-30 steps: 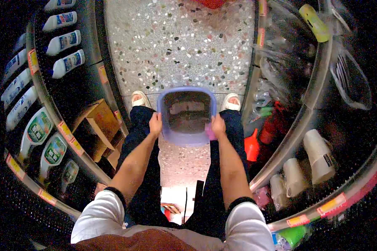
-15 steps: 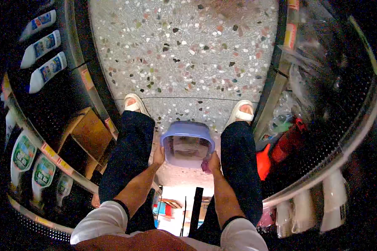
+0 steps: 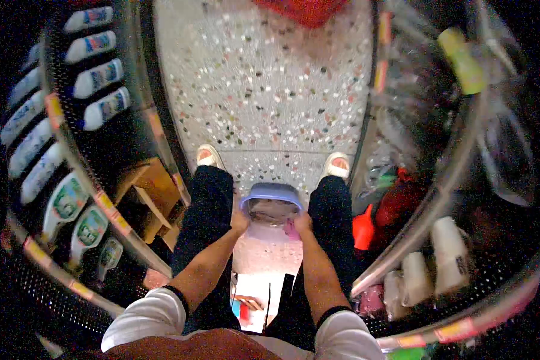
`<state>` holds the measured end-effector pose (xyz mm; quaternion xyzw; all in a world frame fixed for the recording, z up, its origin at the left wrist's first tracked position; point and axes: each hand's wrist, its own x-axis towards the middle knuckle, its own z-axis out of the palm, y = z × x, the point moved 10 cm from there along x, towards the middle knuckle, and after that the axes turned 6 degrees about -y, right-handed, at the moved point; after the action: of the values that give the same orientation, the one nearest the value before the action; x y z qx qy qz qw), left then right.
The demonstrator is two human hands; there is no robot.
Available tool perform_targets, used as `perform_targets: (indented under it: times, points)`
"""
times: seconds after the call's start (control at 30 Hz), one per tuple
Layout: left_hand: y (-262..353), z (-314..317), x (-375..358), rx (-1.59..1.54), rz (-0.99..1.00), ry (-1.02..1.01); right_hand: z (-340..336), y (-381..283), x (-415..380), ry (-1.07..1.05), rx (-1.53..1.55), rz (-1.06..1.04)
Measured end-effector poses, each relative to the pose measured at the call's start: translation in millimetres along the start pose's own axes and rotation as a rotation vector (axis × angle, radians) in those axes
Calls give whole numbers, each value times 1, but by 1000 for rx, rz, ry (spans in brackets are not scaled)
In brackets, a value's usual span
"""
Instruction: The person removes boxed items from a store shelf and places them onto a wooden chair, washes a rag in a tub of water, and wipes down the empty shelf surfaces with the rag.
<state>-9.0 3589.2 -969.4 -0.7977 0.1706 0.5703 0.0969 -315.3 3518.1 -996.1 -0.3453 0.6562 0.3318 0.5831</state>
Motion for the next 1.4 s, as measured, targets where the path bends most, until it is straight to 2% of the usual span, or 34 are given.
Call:
perform_targets:
  times: [0.03,0.07,0.1,0.13,0.17,0.23,0.3,0.4,0.47,0.53,0.57,0.67,0.73,0.77,0.8,0.83,0.87,0.97,1.07,1.1,1.13,1.2,1.23,1.3,1.33,1.4]
  points:
    - [35,-12,-2,30,12,-49,-33,-37,-20,61,46,-46]
    - [66,-21,-7,60,22,-99,-57,-68,-28,27,90,-95]
    - [85,-35,8,66,202,80,-83,-100,-37,-7,133,-144]
    - [133,-64,3,23,213,57,-106,-124,-38,-39,176,-196]
    - [185,-98,5,-15,226,33,-137,-152,-37,43,255,-265]
    - [283,-168,2,-180,390,73,-209,-213,-45,149,329,-384]
    - [371,-242,-6,-249,335,121,-293,-284,-75,218,422,-495]
    - [501,-338,-6,-620,609,103,-382,-358,-69,251,676,-599]
    - [579,-388,17,-914,666,-38,-435,-409,-98,269,679,-562]
    - [668,-434,24,-1007,679,-334,-476,-435,-58,409,557,-544]
    - [707,-465,14,-989,742,-308,-488,-449,-40,369,575,-545]
    - [802,-546,21,-1032,914,-271,-518,-479,-30,473,511,-413]
    - [843,-585,24,-1160,914,-220,-521,-488,8,485,572,-428]
    - [867,-605,63,-1178,933,-283,-520,-497,7,435,670,-499]
    - [882,-624,96,-1209,949,-350,-517,-504,14,366,796,-610]
    - [884,-631,103,-1297,859,-333,-509,-511,4,254,919,-638]
    - [895,-626,128,-1494,892,-513,-505,-516,-12,147,1037,-665]
    - [889,-629,109,-1456,899,-458,-484,-503,9,44,999,-616]
    - [887,-633,113,-1552,959,-425,-455,-481,-18,52,1068,-684]
    - [886,-633,117,-1587,974,-425,-452,-471,-56,163,944,-599]
    - [882,-631,119,-1507,999,-401,-431,-458,-49,77,994,-651]
    - [874,-627,119,-1338,1045,-350,-413,-435,-84,141,918,-640]
    - [856,-600,47,-1442,998,-302,-397,-419,-88,109,912,-656]
    - [833,-575,42,-1497,942,-325,-367,-387,-102,27,944,-578]
    - [819,-560,31,-1511,922,-309,-365,-376,-117,112,773,-575]
    - [794,-530,24,-1565,913,-354,-360,-359,-143,182,629,-612]
